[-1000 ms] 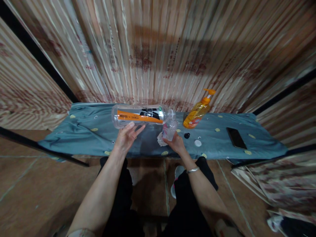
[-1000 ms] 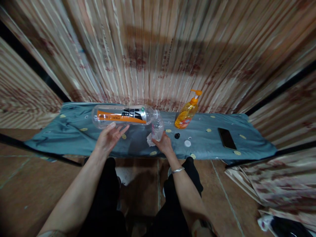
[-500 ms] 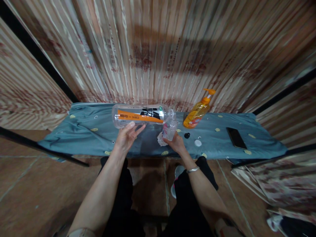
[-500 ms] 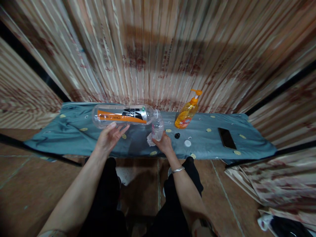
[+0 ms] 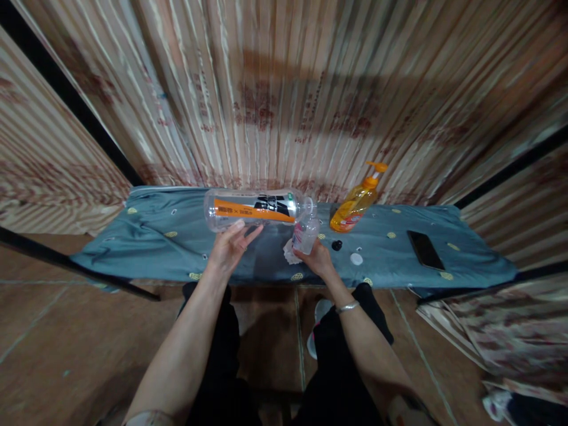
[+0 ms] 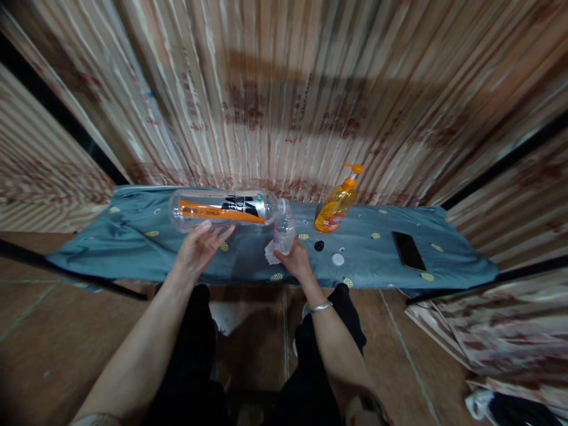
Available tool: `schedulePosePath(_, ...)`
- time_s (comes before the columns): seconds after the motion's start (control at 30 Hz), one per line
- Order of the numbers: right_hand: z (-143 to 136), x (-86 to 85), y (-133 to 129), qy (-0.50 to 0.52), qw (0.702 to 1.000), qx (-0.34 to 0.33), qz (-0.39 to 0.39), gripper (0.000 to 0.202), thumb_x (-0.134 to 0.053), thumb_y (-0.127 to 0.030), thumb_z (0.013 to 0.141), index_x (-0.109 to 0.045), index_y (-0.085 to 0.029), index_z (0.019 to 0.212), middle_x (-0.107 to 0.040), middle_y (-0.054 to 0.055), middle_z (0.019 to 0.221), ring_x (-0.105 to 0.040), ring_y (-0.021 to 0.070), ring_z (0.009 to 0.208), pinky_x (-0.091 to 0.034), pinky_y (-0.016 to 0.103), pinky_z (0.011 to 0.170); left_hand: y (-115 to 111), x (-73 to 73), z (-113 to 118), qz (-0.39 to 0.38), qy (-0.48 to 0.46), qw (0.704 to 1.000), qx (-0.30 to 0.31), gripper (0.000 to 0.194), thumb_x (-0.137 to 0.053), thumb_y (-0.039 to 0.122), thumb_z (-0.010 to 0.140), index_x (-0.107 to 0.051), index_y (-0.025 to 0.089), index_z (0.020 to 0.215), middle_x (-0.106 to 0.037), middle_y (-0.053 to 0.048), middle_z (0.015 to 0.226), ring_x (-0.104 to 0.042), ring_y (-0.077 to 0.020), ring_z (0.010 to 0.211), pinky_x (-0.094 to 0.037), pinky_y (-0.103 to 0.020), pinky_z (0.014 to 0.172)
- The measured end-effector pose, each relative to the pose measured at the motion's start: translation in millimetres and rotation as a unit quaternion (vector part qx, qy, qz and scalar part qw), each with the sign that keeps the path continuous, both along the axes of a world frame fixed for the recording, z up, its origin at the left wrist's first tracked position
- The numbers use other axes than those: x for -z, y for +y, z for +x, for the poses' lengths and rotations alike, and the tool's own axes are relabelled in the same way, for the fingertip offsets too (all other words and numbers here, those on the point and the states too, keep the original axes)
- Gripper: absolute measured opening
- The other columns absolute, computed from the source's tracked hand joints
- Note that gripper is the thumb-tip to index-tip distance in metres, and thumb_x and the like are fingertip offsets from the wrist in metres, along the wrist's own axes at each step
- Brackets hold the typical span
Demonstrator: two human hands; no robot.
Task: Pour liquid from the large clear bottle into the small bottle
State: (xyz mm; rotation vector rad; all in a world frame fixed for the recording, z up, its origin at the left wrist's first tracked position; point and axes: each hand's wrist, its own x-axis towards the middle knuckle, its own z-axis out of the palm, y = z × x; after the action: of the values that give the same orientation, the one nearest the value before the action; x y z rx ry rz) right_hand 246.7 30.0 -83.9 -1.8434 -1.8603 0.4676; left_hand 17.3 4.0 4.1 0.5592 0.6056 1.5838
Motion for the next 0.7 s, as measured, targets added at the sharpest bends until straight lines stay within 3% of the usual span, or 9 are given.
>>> schedulePosePath(0.7,1.0,7.4,2.5,0.003,1.0,0.003,0.014,0.059,-0.066,-0.041,0.071,-0.048,-0.011,0.118,-0.068,0.014,0.099,-0.065,0.0278,0.092,-0.047,0.032,0.073,-0.1,0.7,-0.3,-0.014,-0.011,1.0,-0.003,0.017,-0.067,0.009,0.065,-0.064,0.019,0.078,-0.07,0.0,0.089,-0.064,-0.0186,0.093,-0.049,-0.047,0.093)
